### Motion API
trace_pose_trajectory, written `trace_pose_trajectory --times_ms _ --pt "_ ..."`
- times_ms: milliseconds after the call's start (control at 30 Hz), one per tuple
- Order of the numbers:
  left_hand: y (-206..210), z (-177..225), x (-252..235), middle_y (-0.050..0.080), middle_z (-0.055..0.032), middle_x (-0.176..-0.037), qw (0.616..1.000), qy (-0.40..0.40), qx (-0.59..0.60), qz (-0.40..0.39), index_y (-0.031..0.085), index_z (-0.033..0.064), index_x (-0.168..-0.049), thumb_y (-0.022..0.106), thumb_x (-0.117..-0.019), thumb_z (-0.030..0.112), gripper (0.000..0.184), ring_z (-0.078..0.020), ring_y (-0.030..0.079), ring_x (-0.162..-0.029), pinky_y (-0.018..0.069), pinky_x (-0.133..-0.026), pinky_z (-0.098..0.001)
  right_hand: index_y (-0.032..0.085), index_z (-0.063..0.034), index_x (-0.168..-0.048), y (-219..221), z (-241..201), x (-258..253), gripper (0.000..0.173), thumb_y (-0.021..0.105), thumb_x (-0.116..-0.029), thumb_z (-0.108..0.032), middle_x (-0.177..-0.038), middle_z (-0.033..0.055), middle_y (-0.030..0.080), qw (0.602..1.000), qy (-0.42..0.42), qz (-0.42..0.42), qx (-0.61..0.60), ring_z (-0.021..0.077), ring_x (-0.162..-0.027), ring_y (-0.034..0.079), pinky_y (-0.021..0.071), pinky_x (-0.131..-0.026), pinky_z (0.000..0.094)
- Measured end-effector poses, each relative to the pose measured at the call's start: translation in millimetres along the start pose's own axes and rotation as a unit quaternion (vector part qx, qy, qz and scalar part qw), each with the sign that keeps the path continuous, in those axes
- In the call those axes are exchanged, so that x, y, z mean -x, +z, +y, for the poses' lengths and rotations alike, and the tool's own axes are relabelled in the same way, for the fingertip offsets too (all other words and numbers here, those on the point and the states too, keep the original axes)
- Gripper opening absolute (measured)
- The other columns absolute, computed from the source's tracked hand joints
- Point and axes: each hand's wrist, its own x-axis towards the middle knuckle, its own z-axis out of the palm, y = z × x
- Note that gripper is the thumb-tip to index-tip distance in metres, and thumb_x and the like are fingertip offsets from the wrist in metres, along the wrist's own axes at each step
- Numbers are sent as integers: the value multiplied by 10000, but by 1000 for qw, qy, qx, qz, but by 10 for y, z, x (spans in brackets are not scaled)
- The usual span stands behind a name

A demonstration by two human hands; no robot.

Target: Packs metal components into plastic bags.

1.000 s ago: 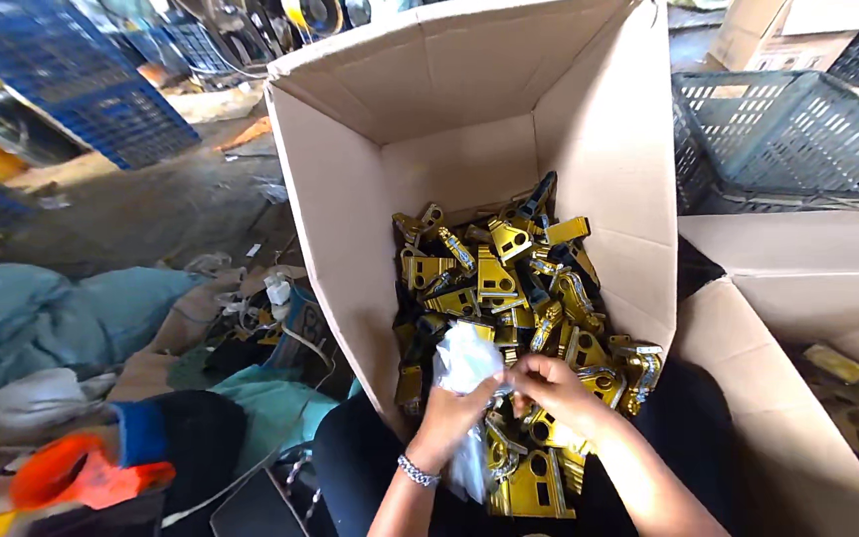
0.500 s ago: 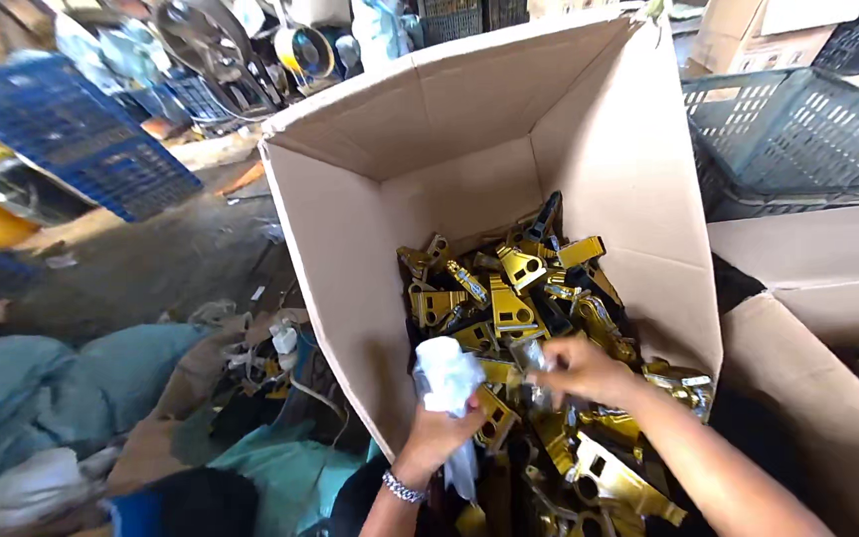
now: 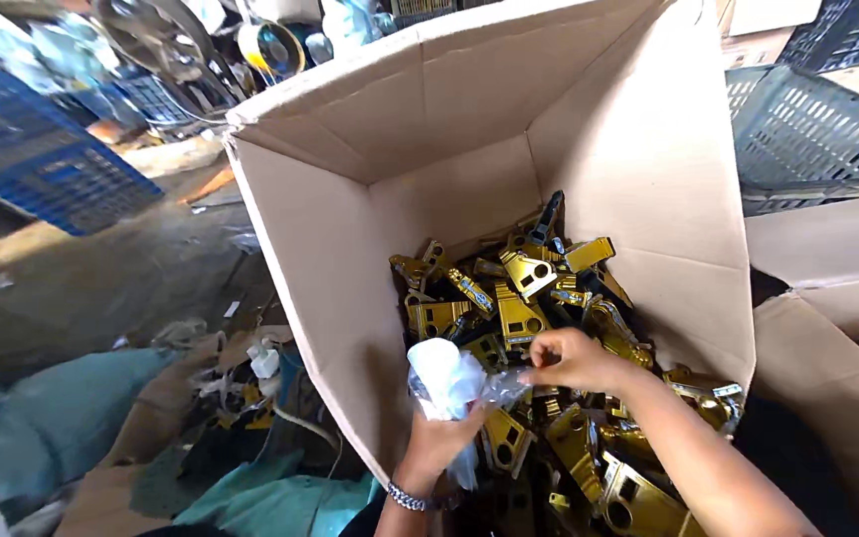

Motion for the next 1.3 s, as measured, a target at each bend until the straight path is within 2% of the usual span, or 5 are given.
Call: trace_pose_trajectory --times_ms 167,433,667,967,1300 --pt "21 98 -129 706 -17 -925 991 -3 65 113 567 -53 -1165 732 -745 -44 451 -75 694 -886 593 -827 -249 569 -121 -1456 -6 384 -334 632 728 -928 -429 -1673 266 139 934 125 31 332 555 -1509 102 110 -1155 759" --pt "34 117 61 661 -149 -1193 985 17 12 170 391 -148 -1391 864 -735 63 836 -94 664 -1083 560 -966 -262 589 69 -1315 47 230 309 559 688 -932 -325 -1517 166 474 969 14 231 -84 251 -1409 442 381 -1156 452" --pt "352 552 277 708 -162 -1107 978 148 -102 103 519 -204 -1245 877 -718 119 715 -46 680 -1031 543 -961 -214 321 -74 -1410 -121 -316 1135 709 756 -854 -139 -1287 117 645 948 -100 59 -297 254 -789 739 639 -568 388" --pt "704 1006 567 688 -134 -1105 998 -26 -3 65 546 -108 -1271 782 -830 15 515 -104 671 -1016 560 -919 -268 483 -41 -1470 424 -390 897 523 628 -988 -186 -1470 272 480 962 -17 -13 274 445 -1152 634 523 -952 593" --pt "595 381 155 674 -225 -1165 974 166 -79 134 452 -227 -1301 901 -713 128 821 -132 671 -1089 536 -1003 -277 484 -18 -1452 468 17 783 648 743 -870 -141 -1330 141 602 946 15 101 -307 175 -1123 624 546 -919 339"
